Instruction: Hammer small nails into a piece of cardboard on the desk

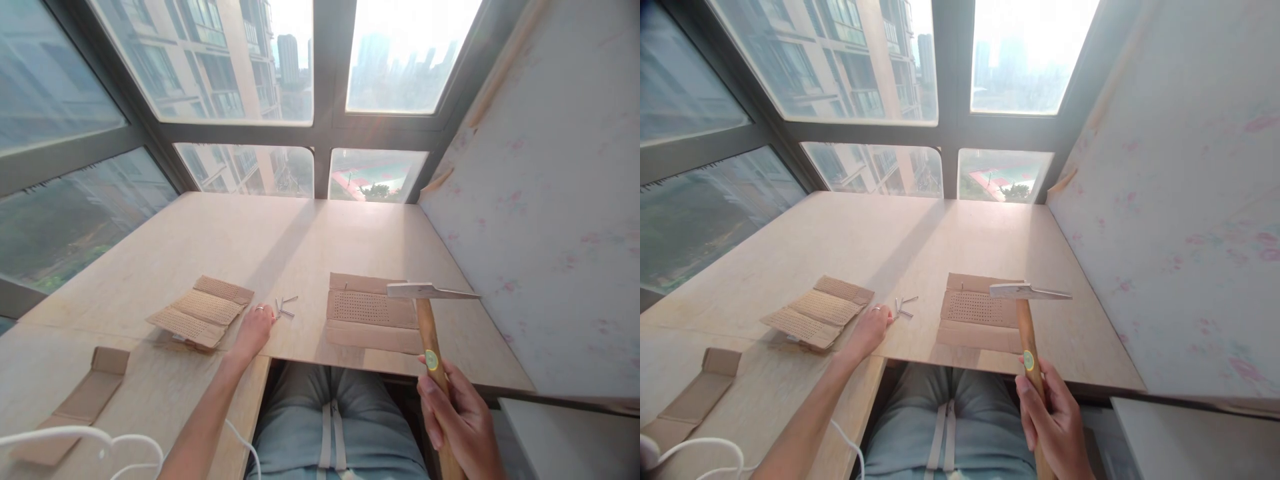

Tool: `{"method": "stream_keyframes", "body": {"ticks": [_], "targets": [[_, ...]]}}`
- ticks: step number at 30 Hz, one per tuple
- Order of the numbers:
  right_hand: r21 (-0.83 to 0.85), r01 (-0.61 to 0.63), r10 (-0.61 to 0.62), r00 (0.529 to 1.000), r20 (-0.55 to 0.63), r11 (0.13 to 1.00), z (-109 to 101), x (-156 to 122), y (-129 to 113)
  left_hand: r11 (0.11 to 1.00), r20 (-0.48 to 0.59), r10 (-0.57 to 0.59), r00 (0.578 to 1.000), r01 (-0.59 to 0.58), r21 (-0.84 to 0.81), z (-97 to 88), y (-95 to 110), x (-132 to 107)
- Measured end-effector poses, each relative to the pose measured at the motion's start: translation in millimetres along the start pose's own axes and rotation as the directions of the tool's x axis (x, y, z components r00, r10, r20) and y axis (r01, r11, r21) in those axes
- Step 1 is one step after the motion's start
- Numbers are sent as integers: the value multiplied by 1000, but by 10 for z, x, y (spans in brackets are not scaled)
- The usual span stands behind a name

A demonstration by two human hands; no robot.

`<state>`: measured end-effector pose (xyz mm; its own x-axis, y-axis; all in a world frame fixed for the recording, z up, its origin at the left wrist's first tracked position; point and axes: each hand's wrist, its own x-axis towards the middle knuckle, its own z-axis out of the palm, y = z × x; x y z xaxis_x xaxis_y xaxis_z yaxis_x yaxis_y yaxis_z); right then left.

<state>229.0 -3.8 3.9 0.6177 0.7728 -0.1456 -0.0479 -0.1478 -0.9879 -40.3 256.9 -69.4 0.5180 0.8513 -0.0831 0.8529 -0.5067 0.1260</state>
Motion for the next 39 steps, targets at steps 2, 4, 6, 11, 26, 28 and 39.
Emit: {"method": "stream_keyframes", "body": {"ticks": [2,4,6,11,26,28,39], "targets": [[53,19,-20,1000,19,998,-8,19,63,1000,-6,7,1000,-7,-16,-22,2,6],[82,6,-13,996,90,997,-22,44,113,999,-32,11,999,-12,-36,-34,-5,0],[73,-35,21,984,176,997,-23,49,133,999,-76,3,997,-6,-48,-36,-21,-12],[46,-15,10,993,118,999,48,-45,86,973,-264,-104,959,43,-227,-68,-8,-36],[-15,41,-37,974,223,999,-80,114,-76,224,-321,80,944,-331,-917,-660,1346,583],[2,29,-29,979,203,1000,-117,120,-88,160,-293,91,952,-304,-939,-658,1403,666],[68,-63,51,984,173,996,-214,112,44,559,-483,309,819,-568,-604,-880,1453,615]]}}
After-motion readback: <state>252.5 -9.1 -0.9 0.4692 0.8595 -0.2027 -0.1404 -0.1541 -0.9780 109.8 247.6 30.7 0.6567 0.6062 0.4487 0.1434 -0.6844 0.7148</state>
